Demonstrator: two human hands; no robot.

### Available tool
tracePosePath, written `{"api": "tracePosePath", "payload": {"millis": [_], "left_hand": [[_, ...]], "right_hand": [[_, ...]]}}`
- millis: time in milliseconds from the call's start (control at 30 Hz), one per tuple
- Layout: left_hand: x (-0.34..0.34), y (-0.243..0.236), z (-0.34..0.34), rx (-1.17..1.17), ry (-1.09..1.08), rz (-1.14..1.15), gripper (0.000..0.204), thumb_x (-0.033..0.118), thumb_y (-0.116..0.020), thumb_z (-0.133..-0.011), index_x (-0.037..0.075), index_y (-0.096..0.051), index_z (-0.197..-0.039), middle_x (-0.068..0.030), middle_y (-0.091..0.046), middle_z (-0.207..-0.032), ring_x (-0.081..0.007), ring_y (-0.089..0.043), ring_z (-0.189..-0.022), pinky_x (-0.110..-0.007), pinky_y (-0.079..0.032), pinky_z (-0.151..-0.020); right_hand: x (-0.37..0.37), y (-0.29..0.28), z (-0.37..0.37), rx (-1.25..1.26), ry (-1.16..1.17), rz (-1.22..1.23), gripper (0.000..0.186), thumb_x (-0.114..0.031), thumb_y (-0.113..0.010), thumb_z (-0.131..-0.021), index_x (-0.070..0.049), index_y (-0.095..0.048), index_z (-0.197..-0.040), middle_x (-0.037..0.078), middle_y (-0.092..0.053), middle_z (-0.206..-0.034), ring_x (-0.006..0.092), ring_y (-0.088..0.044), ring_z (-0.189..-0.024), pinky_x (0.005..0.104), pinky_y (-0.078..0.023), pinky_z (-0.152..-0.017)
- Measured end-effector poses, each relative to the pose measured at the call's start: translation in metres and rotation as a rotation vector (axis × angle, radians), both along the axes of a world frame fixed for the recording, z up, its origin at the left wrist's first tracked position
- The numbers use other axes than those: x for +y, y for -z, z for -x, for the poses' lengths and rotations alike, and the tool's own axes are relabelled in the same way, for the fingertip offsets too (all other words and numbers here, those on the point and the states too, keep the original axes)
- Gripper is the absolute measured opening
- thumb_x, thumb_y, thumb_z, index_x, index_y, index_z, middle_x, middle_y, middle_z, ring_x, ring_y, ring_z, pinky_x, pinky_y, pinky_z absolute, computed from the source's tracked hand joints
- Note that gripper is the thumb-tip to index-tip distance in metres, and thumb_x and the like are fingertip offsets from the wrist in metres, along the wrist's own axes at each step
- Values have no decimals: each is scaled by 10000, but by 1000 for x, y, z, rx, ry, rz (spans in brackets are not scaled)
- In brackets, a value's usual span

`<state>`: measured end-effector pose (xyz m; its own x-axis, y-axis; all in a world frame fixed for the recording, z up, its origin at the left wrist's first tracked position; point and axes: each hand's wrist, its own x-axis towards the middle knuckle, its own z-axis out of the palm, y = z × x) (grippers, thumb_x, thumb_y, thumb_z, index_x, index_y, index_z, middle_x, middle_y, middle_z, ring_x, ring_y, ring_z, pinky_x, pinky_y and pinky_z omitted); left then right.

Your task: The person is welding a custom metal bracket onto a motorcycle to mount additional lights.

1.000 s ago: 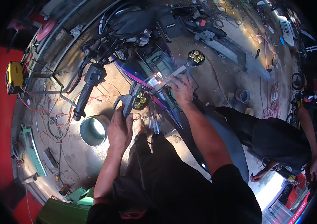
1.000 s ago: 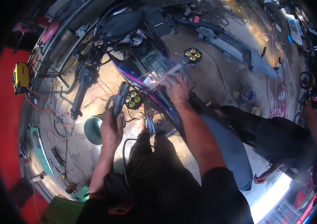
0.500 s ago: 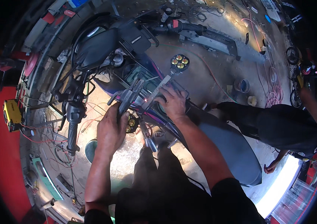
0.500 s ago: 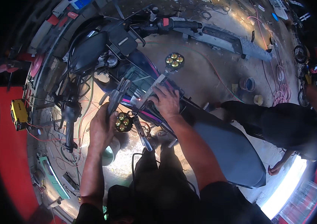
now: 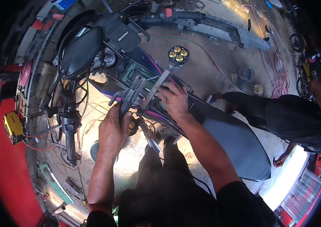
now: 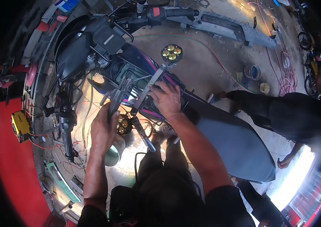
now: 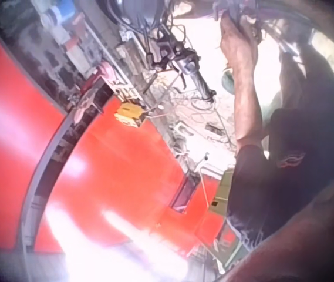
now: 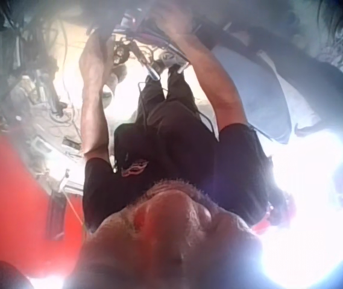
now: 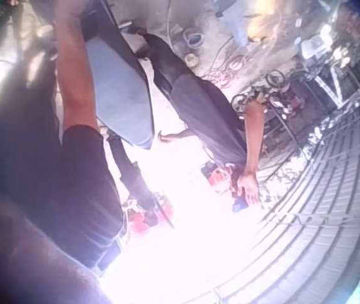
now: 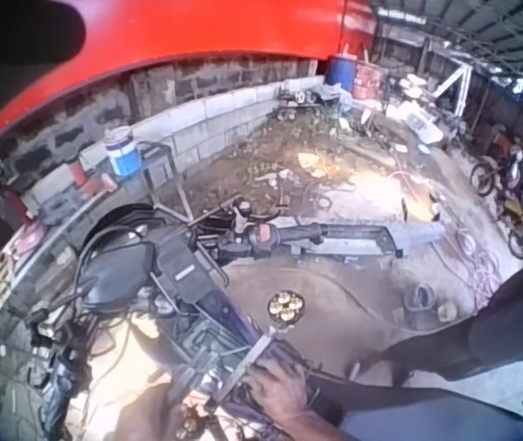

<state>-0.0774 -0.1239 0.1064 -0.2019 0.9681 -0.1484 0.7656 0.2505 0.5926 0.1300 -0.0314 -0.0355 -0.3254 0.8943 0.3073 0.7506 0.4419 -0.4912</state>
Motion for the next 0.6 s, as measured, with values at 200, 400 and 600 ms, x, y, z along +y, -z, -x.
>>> {"api": "tracePosePath", "payload": {"millis": [200,400,600], "left_hand": [[0,4,0,10,-1,12,412,195,-640,-951,-37,-554,-1279,-269,-684,-1012,-432,-685,-901,-485,-531,-770],[3,7,-1,21,1,25,440,227,-633,-959,-41,-545,-1297,-278,-679,-1040,-442,-678,-912,-493,-529,-785],[3,8,-2,34,2,63,455,248,-626,-967,-42,-541,-1307,-278,-678,-1066,-439,-680,-924,-497,-529,-797]], "right_hand": [[0,2,3,18,21,-25,234,-292,-774,-807,-193,-789,-1019,-49,-662,-1050,201,-618,-961,402,-422,-822],[-1,4,3,35,22,-13,253,-321,-771,-803,-194,-779,-1022,-52,-659,-1031,197,-601,-971,417,-418,-832],[-1,1,2,23,19,-9,233,-287,-778,-803,-193,-789,-1017,-57,-668,-1028,193,-613,-944,393,-427,-822]]}}
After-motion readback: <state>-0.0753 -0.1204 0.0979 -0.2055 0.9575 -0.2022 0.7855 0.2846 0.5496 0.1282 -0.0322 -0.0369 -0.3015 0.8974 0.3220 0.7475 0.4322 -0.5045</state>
